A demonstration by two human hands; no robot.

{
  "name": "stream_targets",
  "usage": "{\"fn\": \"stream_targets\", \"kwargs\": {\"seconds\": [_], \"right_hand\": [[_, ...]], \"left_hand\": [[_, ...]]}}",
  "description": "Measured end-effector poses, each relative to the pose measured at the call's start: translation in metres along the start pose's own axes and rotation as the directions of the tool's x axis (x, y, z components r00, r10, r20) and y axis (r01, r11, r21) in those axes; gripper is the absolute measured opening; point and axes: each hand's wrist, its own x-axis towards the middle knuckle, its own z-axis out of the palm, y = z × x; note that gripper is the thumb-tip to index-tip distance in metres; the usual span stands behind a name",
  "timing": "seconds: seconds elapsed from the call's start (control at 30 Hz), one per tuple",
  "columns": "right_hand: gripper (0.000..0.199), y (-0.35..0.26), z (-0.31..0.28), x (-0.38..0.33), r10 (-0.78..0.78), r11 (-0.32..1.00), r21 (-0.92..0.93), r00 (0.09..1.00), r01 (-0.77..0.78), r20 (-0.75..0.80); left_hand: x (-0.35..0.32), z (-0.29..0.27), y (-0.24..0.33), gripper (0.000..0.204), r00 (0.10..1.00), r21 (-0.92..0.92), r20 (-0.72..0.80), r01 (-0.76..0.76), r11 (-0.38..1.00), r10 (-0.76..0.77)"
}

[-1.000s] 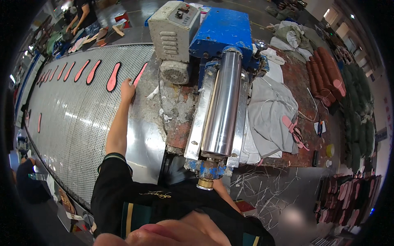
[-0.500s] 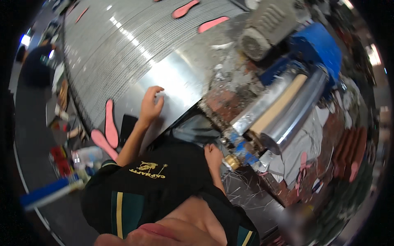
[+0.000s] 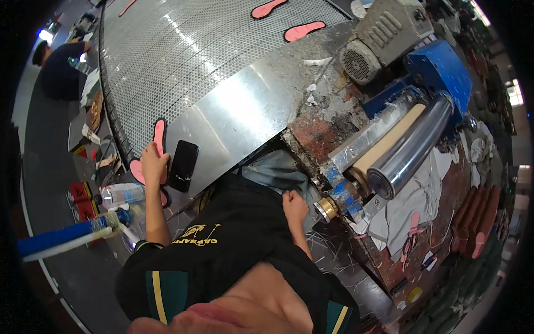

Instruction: The person feeds shoe insoles through a roller machine, joins the insole pieces together by hand, and places the assembled insoles onto a conveyor belt.

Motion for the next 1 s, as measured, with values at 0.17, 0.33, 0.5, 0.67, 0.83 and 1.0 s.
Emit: {"fn": "stream_targets", "kwargs": {"seconds": [0.17,0.33,0.5,0.67,0.83,1.0], "right_hand": [[0.037,-0.004,-0.002,0.000,0.005,1.000,0.011,1.000,-0.005,0.002],[0.038,-0.003,-0.001,0.000,0.021,1.000,-0.011,1.000,-0.021,-0.012],[0.038,-0.003,0.001,0.001,-0.009,1.000,0.000,1.000,0.009,-0.013],[0.037,-0.010,-0.001,0.000,0.029,0.998,0.049,1.000,-0.030,0.009],[0.039,-0.002,0.002,0.002,0.015,1.000,0.026,0.999,-0.016,0.031],[0.039,-0.001,0.002,0.006,-0.017,1.000,-0.019,1.000,0.017,0.022]], "left_hand": [[0.017,-0.007,0.015,0.059,0.999,0.001,-0.017,-0.043,0.999,0.043],[0.033,-0.012,0.065,0.050,0.954,-0.198,-0.202,-0.262,0.945,0.222],[0.039,0.012,0.153,0.044,0.854,-0.347,-0.297,-0.513,0.785,0.427],[0.038,0.060,0.191,0.050,0.782,-0.189,-0.072,-0.621,0.761,0.620],[0.030,0.025,0.120,0.048,0.842,-0.168,-0.275,-0.517,0.840,0.464],[-0.017,-0.018,-0.008,0.043,0.970,0.168,-0.241,0.059,0.984,-0.017]]}}
